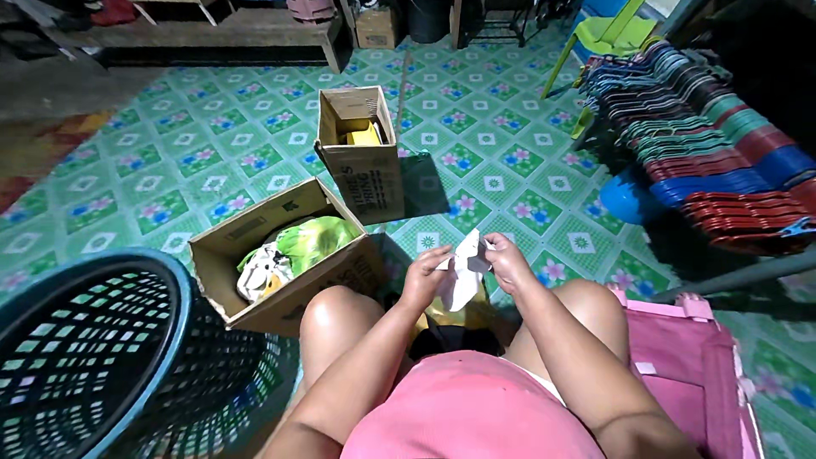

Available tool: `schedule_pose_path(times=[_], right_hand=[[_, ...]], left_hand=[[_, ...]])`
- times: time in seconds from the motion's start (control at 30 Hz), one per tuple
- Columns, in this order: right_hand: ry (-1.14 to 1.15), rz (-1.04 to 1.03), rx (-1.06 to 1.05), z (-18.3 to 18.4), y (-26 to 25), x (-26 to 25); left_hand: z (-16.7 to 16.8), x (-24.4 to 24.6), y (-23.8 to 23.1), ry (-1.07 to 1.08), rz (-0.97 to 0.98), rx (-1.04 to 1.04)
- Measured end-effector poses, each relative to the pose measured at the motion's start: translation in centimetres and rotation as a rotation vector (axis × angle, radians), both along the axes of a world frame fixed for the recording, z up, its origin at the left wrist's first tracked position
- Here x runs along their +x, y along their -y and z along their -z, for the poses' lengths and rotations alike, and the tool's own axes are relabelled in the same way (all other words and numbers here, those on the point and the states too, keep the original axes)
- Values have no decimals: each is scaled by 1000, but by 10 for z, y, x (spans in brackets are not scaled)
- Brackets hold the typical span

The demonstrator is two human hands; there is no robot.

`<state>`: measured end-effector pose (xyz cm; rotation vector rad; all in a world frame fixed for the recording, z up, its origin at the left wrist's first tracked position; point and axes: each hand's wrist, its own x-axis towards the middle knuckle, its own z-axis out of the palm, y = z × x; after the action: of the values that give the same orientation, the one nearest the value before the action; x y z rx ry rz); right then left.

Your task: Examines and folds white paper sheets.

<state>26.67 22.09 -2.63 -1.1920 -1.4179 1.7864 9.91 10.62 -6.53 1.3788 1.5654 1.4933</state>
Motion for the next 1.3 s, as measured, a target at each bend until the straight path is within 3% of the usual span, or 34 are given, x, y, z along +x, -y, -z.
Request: schedule_pose_path(times=[0.17,0.3,0.43,0.53,0.67,0.77,0.87,1.0,1.2,1.3], right_hand=[[-115,149,-123,-6,-4,5],[-255,330,-230,-6,-6,3],[-96,133,-128,-3,1,2],[120,-65,73,-1,0,3],[200,-268,148,0,-5,7],[273,-414,201,4,1,2],[114,-512,82,9,15,-4],[-257,-399,-280,9,14,-6],[-54,-441,-292,6,31,-11],[47,-333,-206,9,28,-20]], left_hand=[[0,-9,3,365,41,12],[4,-3,5,-65,281,10],[8,7,5,-216,165,2],[2,1,2,-44,-12,21],[-8,2,0,459,-211,-113],[-12,5,-2,661,-348,-154],[-11,0,-4,502,-464,-185],[-10,-7,-2,142,-485,-184],[-5,-1,0,-113,-334,-204],[0,-2,-1,89,-348,-174]])
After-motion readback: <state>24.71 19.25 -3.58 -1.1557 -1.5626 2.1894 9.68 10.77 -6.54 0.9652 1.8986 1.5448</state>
